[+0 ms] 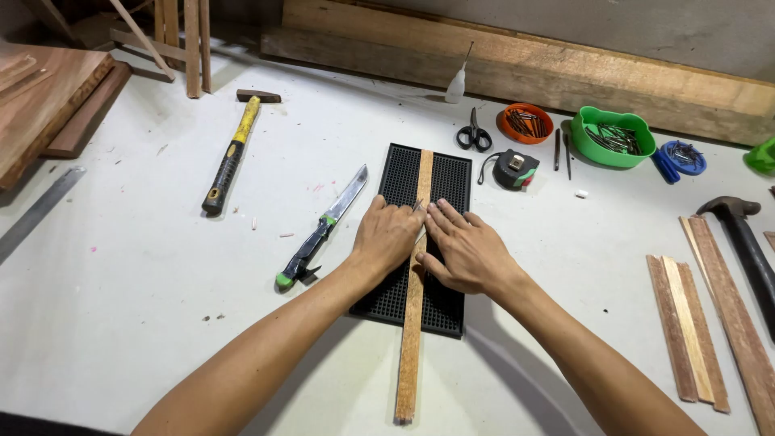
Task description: The recorder uses a knife to shave and shape small wooden strips on a workbench.
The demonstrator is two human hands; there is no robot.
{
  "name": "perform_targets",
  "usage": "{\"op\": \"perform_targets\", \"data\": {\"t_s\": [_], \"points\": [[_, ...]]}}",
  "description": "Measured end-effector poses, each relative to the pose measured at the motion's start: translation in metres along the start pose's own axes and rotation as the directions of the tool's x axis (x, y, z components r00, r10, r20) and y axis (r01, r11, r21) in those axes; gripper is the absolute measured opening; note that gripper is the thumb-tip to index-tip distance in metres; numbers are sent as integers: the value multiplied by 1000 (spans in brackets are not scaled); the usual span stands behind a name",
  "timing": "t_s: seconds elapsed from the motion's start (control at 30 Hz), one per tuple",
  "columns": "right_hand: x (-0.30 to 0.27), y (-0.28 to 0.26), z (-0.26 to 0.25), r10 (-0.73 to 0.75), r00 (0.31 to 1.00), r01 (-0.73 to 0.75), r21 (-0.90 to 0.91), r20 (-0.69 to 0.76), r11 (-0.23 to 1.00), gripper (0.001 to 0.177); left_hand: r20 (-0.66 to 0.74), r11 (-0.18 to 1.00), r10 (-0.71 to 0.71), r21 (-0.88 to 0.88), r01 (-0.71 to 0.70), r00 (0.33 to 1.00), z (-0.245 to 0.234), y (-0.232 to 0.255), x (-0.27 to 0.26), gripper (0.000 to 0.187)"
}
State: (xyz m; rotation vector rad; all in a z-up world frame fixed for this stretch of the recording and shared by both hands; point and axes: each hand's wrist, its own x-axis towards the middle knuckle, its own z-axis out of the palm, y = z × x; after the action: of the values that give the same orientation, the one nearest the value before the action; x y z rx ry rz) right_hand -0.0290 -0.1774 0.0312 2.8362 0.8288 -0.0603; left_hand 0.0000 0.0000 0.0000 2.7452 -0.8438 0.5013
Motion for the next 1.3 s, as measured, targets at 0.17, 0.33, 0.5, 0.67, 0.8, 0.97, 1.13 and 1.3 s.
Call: {"op": "perform_targets", "data": {"t_s": [0.17, 0.33, 0.5, 0.67, 0.8, 0.97, 1.13, 1.3], "points": [[45, 35, 3, 41, 999, -41, 30, -15, 999, 77, 17, 1000, -27, 8, 27, 999, 16, -24, 50, 19], [88, 66, 10, 77, 997, -77, 44, -1, 996, 77, 48, 998, -56, 23, 54, 997, 37, -48, 94, 20], [110, 82, 4, 97, 995, -97, 22, -3, 995, 98, 46, 996, -87, 24, 86, 995, 43, -60, 120, 24], [112, 82, 5, 91, 995, -90, 15, -50, 996, 91, -26, 997, -74, -29, 74, 997, 44, -63, 118, 22], [106, 73, 6, 102, 991, -98, 51, -85, 994, 79, -131, 997, -23, -80, 12, 991, 41, -62, 107, 18], [77, 53, 10, 83, 990, -77, 63, -110, 995, 63, -4, 999, -46, -29, 46, 999, 31, -47, 81, 27], [33, 20, 7, 65, 989, -49, 119, -131, 992, 60, 76, 998, -50, -41, 53, 996, 11, -24, 37, 32], [-9, -12, 20, 0, 990, 6, 38, -138, 999, 61, 99, 1000, 24, 2, -24, 995, -8, 1, -11, 32]]}}
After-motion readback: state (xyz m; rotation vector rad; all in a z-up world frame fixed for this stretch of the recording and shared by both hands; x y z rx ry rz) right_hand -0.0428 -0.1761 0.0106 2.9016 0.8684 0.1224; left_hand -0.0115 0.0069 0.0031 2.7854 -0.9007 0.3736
